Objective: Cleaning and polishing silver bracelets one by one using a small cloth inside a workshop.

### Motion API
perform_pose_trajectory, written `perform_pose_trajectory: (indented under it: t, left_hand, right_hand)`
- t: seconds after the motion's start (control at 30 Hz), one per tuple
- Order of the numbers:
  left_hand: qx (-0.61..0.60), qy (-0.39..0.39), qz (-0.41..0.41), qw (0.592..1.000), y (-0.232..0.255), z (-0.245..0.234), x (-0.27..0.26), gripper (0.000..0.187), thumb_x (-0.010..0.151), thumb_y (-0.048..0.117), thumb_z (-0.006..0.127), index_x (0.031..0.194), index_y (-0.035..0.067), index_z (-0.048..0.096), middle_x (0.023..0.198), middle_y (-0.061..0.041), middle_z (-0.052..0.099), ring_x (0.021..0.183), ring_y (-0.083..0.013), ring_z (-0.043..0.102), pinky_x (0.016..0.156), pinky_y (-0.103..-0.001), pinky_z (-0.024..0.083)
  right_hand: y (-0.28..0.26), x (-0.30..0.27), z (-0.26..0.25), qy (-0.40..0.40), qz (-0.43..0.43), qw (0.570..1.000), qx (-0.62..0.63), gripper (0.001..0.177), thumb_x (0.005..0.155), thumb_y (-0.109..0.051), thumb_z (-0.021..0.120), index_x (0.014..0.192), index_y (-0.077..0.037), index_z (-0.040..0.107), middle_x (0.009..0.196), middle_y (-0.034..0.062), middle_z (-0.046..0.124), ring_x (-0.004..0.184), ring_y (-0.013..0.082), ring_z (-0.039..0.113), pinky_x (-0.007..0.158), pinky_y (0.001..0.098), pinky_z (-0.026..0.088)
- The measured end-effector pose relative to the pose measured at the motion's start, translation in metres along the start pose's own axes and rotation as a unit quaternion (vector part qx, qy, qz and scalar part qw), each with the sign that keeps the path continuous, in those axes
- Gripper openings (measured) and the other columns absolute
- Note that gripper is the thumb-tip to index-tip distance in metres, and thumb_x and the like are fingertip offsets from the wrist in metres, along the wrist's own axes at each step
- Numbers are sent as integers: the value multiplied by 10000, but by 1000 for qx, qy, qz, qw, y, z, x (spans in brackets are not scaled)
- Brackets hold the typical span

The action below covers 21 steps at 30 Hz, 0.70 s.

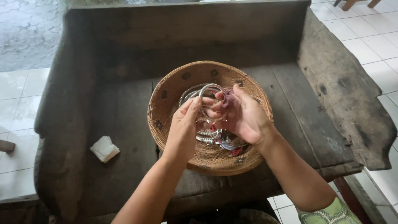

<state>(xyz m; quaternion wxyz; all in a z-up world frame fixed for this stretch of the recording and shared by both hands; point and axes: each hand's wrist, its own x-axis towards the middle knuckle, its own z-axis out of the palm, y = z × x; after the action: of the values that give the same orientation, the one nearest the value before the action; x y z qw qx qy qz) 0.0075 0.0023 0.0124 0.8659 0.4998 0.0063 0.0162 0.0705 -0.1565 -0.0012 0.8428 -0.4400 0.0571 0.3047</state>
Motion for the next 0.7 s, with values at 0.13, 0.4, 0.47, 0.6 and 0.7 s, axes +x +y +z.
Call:
perform_pose_trajectory:
  t: [0.13, 0.4, 0.47, 0.6, 0.7]
  left_hand:
    - [-47, 6, -4, 999, -9, -13, 8, 391, 1059, 323, 520, 1208, 10, 702, 797, -111, 742, 771, -142, 724, 669, -312, 635]
    - [-92, -95, 60, 989, -8, -15, 5, 494, 932, 63, 664, 1406, -50, 583, 1114, -189, 716, 1010, -222, 708, 934, -432, 622]
    - [-94, -79, 50, 991, -8, -20, 10, 465, 919, 64, 687, 1366, -42, 618, 1074, -197, 734, 975, -235, 727, 893, -436, 638]
    - [-109, -46, 44, 992, -3, -25, 13, 442, 907, 80, 722, 1330, -26, 651, 1038, -204, 757, 951, -270, 756, 855, -503, 649]
    - [-108, -24, 38, 993, -6, -29, 16, 435, 929, 84, 693, 1348, -16, 636, 1053, -175, 760, 936, -263, 768, 818, -446, 662]
  right_hand:
    - [-2, -4, -5, -69, -31, 996, -40, 394, 1040, -339, 481, 1315, -94, 620, 1131, 191, 758, 1018, 328, 740, 893, 508, 591]
    - [-2, -9, 4, 11, -118, 991, -69, 192, 986, -194, 645, 1127, -67, 669, 984, 102, 779, 816, 188, 731, 805, 395, 617]
    - [-2, -3, -5, 17, -130, 988, -78, 225, 971, -156, 657, 1162, -41, 685, 979, 113, 782, 821, 189, 748, 771, 373, 633]
    - [0, -4, -4, 6, -184, 979, -88, 304, 930, -91, 707, 1223, -9, 692, 1003, 140, 780, 841, 185, 767, 705, 317, 664]
    - [-1, -4, -3, 28, -212, 971, -105, 267, 924, -76, 722, 1187, -45, 696, 972, 107, 778, 830, 174, 766, 705, 308, 667]
